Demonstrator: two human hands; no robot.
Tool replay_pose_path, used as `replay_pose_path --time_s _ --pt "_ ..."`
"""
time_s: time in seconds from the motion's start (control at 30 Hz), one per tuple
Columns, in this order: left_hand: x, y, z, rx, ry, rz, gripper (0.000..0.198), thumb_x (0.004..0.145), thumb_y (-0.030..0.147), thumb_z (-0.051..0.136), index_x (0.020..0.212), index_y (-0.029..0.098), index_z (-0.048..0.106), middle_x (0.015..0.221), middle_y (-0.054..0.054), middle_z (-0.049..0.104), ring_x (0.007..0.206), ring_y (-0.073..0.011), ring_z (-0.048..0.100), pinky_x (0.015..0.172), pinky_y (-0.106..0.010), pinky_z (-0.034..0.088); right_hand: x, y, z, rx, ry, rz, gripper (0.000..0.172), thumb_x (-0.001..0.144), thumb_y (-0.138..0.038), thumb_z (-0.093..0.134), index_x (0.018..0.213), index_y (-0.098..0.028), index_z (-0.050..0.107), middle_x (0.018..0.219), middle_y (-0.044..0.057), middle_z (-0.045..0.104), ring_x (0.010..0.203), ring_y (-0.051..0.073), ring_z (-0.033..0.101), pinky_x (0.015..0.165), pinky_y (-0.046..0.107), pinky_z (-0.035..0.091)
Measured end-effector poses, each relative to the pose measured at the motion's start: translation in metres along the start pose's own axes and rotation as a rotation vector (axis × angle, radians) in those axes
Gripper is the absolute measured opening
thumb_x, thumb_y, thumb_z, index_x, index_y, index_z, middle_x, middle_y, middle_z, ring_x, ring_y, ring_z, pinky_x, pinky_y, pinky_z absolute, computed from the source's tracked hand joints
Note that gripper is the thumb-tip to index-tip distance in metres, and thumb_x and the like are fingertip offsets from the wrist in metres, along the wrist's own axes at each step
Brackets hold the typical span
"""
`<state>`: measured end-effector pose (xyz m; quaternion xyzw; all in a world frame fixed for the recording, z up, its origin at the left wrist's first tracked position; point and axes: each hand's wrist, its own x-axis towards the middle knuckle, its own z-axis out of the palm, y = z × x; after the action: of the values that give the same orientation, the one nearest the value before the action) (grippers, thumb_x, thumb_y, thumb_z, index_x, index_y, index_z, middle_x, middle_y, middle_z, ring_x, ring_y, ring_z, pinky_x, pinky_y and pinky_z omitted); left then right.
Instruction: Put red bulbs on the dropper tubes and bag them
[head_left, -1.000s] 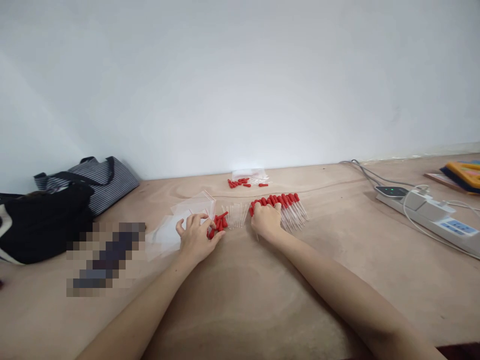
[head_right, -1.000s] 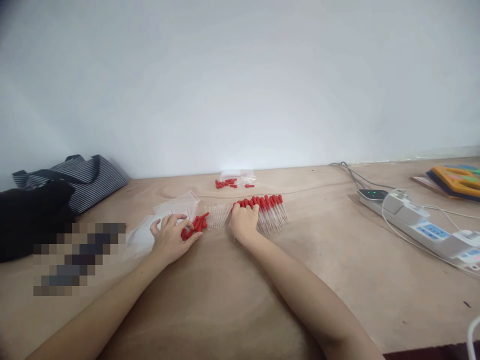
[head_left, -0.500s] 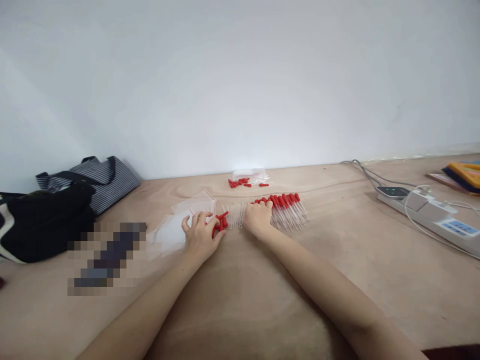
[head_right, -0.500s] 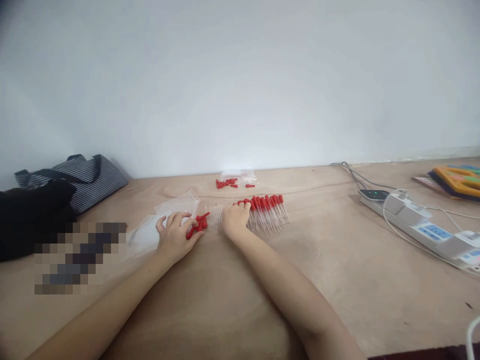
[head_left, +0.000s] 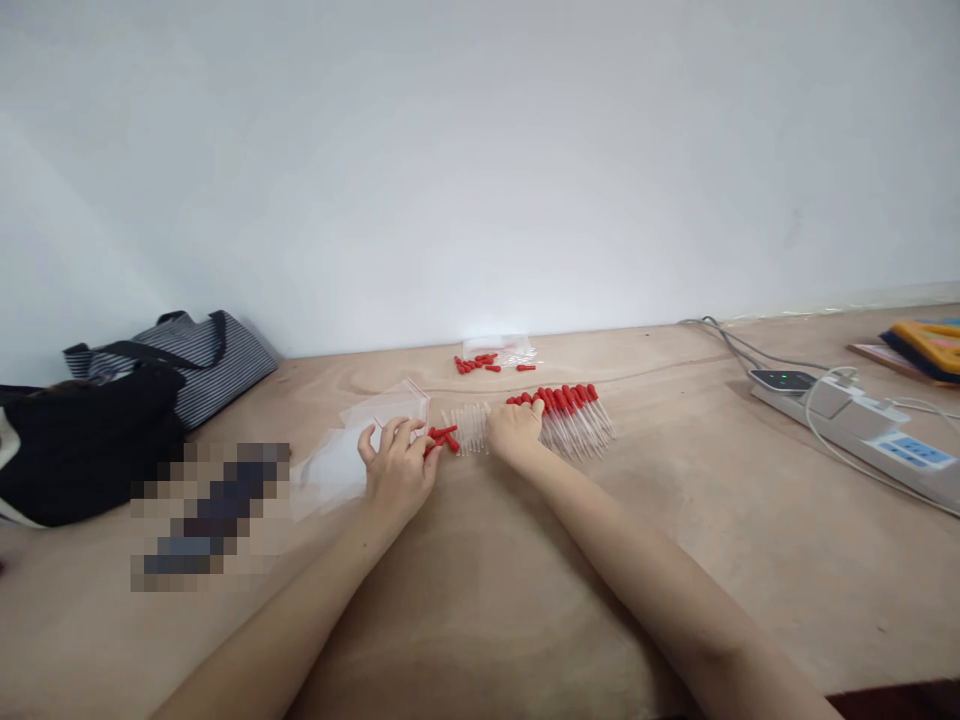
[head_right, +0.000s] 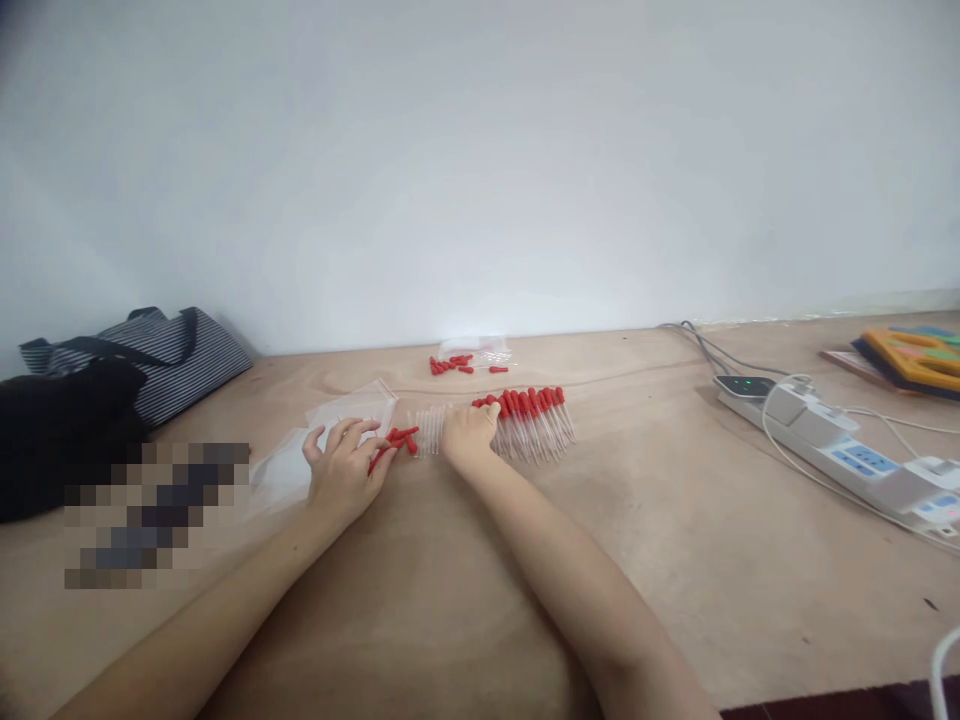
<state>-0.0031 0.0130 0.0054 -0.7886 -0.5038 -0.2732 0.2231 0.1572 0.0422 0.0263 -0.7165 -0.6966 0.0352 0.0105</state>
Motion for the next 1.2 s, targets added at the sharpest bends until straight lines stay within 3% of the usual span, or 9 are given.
replay_pose_path --time_s 0.13,0.27,0.4,0.6,0.73,0.83,1.07,1.2 --pt "-0.003 0.01 -0.007 -0.131 0.027 -0.007 0.015 0.08 0.028 0.05 0.073 0.021 0.062 0.097 -0.005 0.062 0.1 -0.0239 0.05 0.093 -0.046 0.019 -0.029 0.03 0.0 0.022 0.081 -0.078 0.026 0.082 -0.02 0.039 0.084 -0.013 0.064 0.092 0.014 0.064 0.088 0.023 0.052 0.073 0.035 0.021" --pt "-0.008 0.019 -0.005 -0.314 -0.089 0.072 0.013 0.08 0.029 0.05 0.075 0.023 0.061 0.095 -0.004 0.062 0.099 -0.0214 0.05 0.09 -0.041 0.026 -0.064 0.065 0.013 -0.031 0.208 -0.388 0.02 0.08 -0.022 0.042 0.077 -0.012 0.06 0.08 0.011 0.062 0.081 0.021 0.049 0.068 0.032 0.021" --pt "-0.011 0.022 -0.003 -0.414 -0.241 0.136 0.01 0.078 0.028 0.052 0.077 0.022 0.06 0.095 -0.003 0.061 0.097 -0.0212 0.05 0.088 -0.042 0.027 -0.083 0.086 0.024 -0.073 0.246 -0.534 0.015 0.079 -0.022 0.046 0.071 -0.014 0.056 0.075 0.008 0.06 0.077 0.018 0.047 0.068 0.032 0.02" --pt "-0.013 0.029 -0.002 -0.49 -0.374 0.11 0.028 0.071 0.038 0.06 0.093 0.022 0.061 0.099 -0.005 0.06 0.096 -0.0238 0.05 0.084 -0.043 0.031 -0.081 0.088 0.022 -0.013 0.213 -0.477 0.011 0.077 -0.024 0.051 0.072 -0.015 0.054 0.077 0.005 0.06 0.078 0.017 0.047 0.068 0.031 0.02" --pt "-0.012 0.037 0.004 -0.513 -0.368 0.097 0.016 0.076 0.031 0.055 0.086 0.023 0.065 0.09 -0.004 0.062 0.089 -0.0213 0.052 0.077 -0.038 0.035 -0.075 0.08 0.025 0.138 0.212 -0.409 0.022 0.076 -0.039 0.055 0.078 -0.017 0.054 0.082 0.003 0.058 0.084 0.017 0.048 0.068 0.029 0.022" --pt "-0.012 0.04 0.005 -0.499 -0.331 0.063 0.014 0.079 0.028 0.052 0.08 0.023 0.065 0.085 -0.002 0.063 0.085 -0.02 0.053 0.074 -0.037 0.033 -0.072 0.074 0.033 0.176 0.225 -0.377 0.019 0.077 -0.038 0.055 0.076 -0.019 0.055 0.084 0.002 0.057 0.085 0.018 0.048 0.067 0.029 0.021" --pt "-0.013 0.039 0.001 -0.476 -0.307 0.027 0.012 0.082 0.025 0.049 0.084 0.024 0.06 0.087 0.001 0.065 0.087 -0.0192 0.053 0.077 -0.038 0.027 -0.074 0.069 0.047 0.174 0.45 -0.335 0.015 0.084 -0.025 0.043 0.076 -0.017 0.053 0.08 0.003 0.059 0.083 0.017 0.047 0.077 0.034 0.02" --pt "-0.014 0.039 0.001 -0.477 -0.297 0.016 0.012 0.083 0.024 0.046 0.087 0.022 0.057 0.086 0.0 0.065 0.085 -0.0188 0.054 0.078 -0.038 0.026 -0.075 0.066 0.045 0.274 0.483 -0.328 0.015 0.085 -0.023 0.043 0.075 -0.018 0.052 0.076 0.001 0.062 0.08 0.015 0.048 0.083 0.035 0.016"
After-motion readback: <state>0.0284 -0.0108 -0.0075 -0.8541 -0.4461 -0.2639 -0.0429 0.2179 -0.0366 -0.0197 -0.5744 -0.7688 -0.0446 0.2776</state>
